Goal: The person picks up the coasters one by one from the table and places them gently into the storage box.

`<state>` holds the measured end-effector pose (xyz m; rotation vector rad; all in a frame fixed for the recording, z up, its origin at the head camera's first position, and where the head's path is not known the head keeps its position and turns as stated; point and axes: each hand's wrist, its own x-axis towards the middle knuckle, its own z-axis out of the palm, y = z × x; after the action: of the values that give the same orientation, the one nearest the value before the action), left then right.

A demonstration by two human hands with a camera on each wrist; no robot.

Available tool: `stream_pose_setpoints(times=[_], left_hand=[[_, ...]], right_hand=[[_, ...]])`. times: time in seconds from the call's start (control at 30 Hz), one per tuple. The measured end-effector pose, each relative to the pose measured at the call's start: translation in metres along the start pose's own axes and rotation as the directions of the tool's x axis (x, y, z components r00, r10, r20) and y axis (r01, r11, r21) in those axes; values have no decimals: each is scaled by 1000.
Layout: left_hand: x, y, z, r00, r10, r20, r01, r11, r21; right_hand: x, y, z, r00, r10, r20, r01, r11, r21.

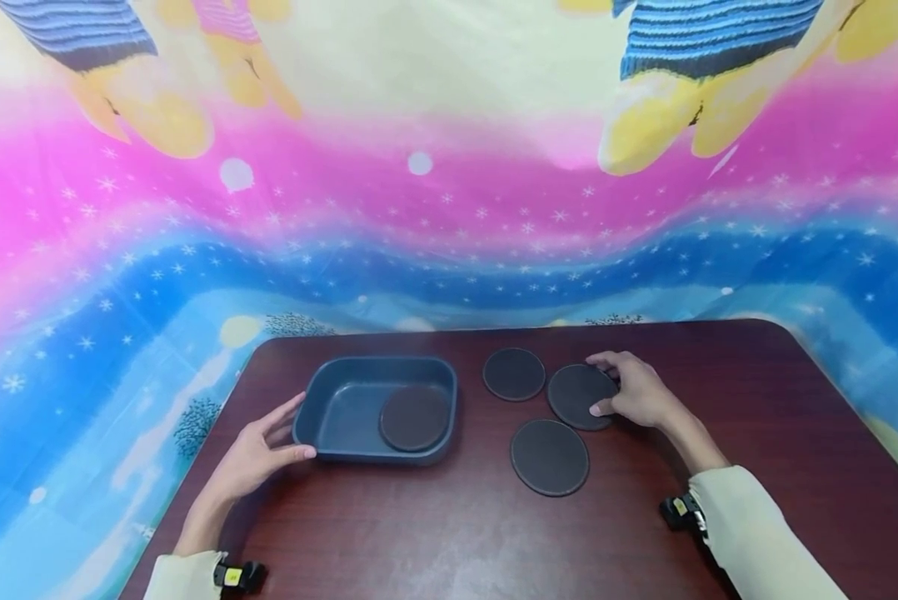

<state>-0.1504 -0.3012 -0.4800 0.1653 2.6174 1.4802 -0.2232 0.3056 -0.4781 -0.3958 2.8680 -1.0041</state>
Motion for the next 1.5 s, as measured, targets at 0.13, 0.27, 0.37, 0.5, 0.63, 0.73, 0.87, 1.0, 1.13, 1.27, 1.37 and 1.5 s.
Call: stream_pose_setpoints(times=[0.13,0.27,0.37,0.5,0.63,0.73,0.87,1.0,1.13,1.27,1.37,1.5], left_hand=[[-1,0,1,1000,6,-3,-6,1000,5],[-2,1,1,1000,6,-1,-6,1000,3],[-3,0,1,1000,17,-3,-17,1000,8],[-1,-1,1,999,33,-13,-33,999,29],[0,-1,1,999,37,-14,-36,998,41],[0,-1,1,999,31,-17,-31,999,37],[0,-1,1,999,32,-16,-31,999,27],[-1,-1,1,999,40,-7,-40,999,29],[-1,-1,1,999,33,-3,-33,999,20],[-2,-1,1,1000,21,-8,-21,1000,8],[-3,-1,0,1000,19,-10,-19,999,29],[-2,-1,0,1000,17,-10,-17,999,48]], right_hand=[[-5,-4,-2,997,38,-67,-39,999,-3],[-11,-7,-8,992,68,-109,-70,998,-9],[-15,-8,-13,993,68,-96,-69,998,-4],[-21,-8,-18,994,87,-63,-84,995,51],[-26,-9,-19,992,121,-32,-115,983,146],[-29,-9,-19,993,116,2,-114,970,213],[-33,-6,-20,992,119,39,-125,949,291],[-36,-1,-21,989,140,52,-149,931,333],[-36,5,-21,985,162,60,-172,903,393],[-35,7,-22,981,184,63,-193,872,451],[-35,6,-23,976,207,64,-212,848,485],[-37,4,-25,973,225,57,-220,816,535]])
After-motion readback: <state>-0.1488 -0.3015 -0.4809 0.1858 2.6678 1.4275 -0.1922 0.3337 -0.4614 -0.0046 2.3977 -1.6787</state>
